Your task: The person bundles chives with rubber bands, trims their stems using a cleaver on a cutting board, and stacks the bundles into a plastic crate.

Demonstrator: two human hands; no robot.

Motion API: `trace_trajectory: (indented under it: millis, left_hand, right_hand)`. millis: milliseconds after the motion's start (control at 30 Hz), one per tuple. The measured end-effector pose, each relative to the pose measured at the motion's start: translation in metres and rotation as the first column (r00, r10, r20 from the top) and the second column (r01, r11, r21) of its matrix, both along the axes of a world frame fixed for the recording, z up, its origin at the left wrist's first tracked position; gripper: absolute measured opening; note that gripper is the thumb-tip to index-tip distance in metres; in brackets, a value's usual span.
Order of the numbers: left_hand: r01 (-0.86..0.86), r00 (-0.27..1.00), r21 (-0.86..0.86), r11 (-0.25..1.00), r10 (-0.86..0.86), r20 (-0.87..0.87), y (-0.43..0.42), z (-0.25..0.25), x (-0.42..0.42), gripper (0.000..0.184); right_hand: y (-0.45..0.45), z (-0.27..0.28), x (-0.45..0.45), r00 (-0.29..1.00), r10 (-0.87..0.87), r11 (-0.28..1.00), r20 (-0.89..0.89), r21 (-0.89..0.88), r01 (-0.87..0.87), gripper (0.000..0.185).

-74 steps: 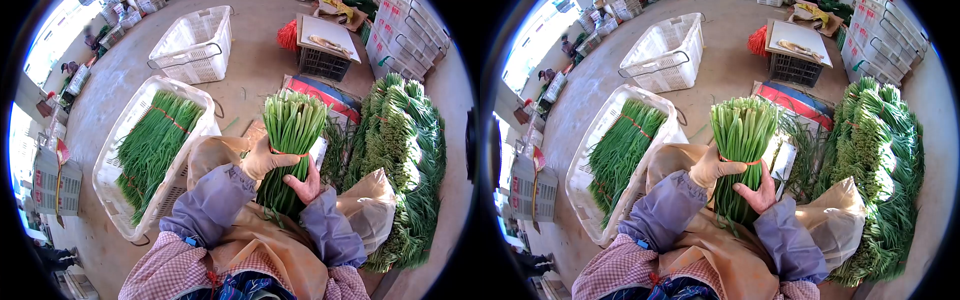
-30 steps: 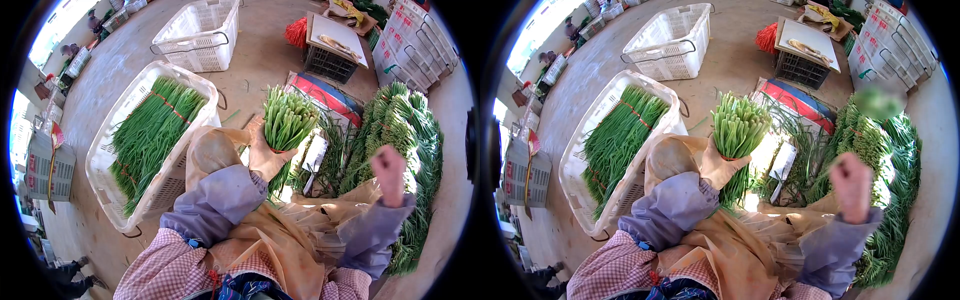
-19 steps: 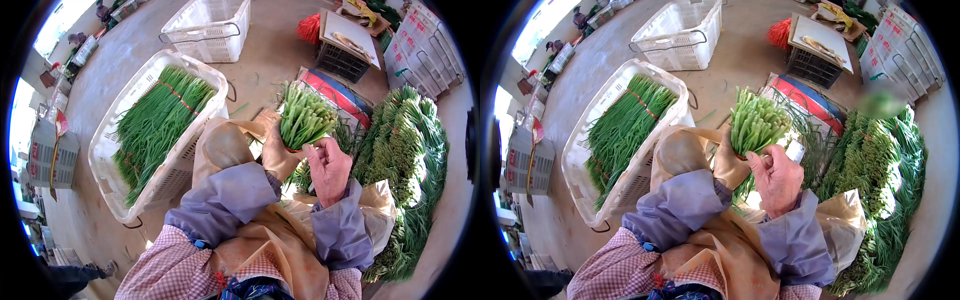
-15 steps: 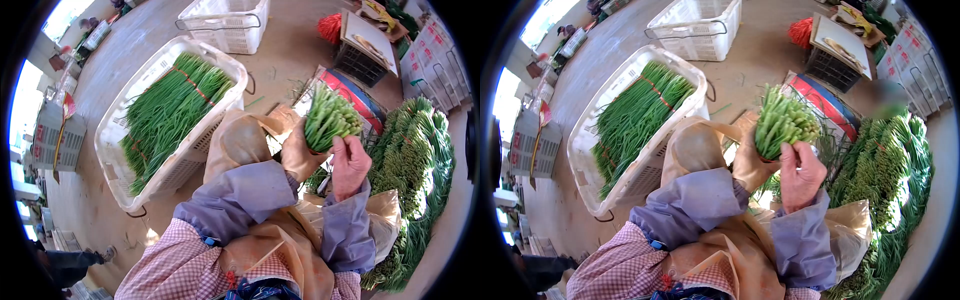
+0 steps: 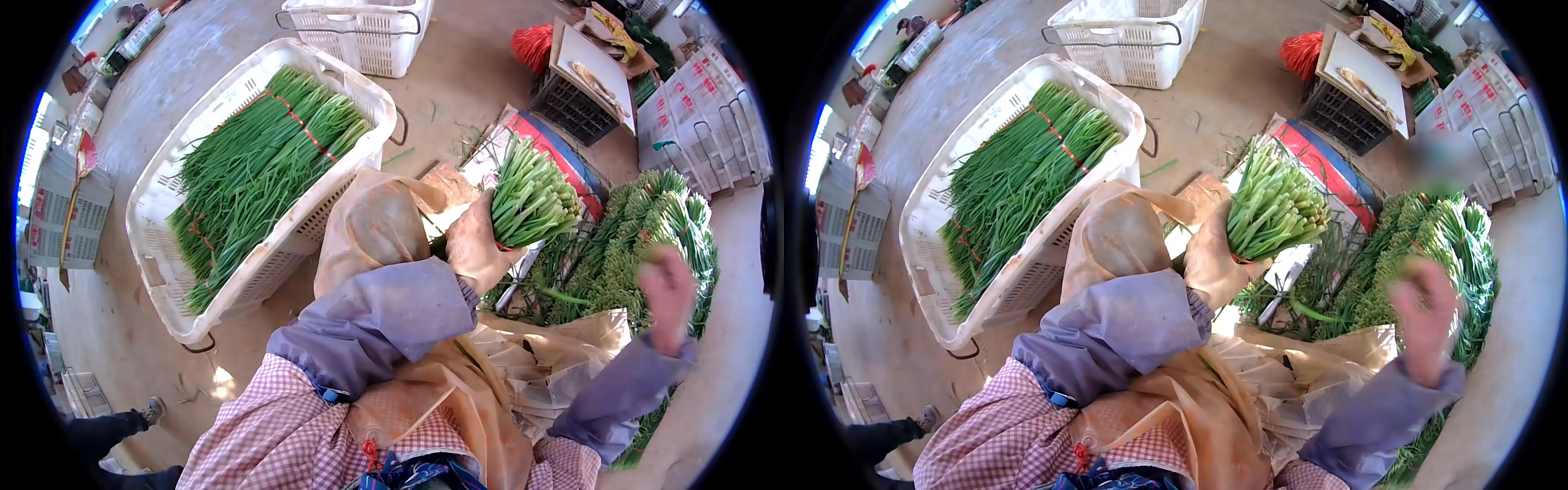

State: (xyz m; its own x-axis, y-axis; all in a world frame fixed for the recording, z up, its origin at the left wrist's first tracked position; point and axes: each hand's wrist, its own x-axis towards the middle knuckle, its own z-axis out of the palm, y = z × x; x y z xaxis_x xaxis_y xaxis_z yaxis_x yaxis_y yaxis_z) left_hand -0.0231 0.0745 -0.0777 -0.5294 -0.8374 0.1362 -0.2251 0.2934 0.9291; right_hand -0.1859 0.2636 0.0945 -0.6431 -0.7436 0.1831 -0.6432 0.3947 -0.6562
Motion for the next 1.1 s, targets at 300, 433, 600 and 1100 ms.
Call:
trace_trajectory:
  millis: [300,433,600,1100]
  left_hand:
    - [0.062,0.998,-0.154,0.986,-0.064,-0.002,0.008,-0.004,-0.001,0.093]
    - [0.055,0.998,-0.224,0.973,-0.046,0.045,0.009,-0.014,-0.002,0.096]
    - [0.156,0.985,-0.228,0.961,-0.133,0.110,0.013,-0.016,-0.003,0.093]
    - [0.109,0.992,-0.261,0.959,-0.088,0.089,0.014,-0.012,-0.006,0.086]
  right_hand:
    - [-0.125,-0.045,0.082,0.564,0.310,0.951,-0.766,0.260,-0.168,0.023]
    - [-0.125,-0.053,0.075,0.565,0.367,0.928,-0.739,0.328,-0.175,0.023]
    - [-0.129,-0.073,0.072,0.517,0.295,0.954,-0.803,0.279,-0.112,0.010]
    - [-0.040,-0.032,0.048,0.997,0.004,0.984,-0.074,-0.175,-0.017,0.011]
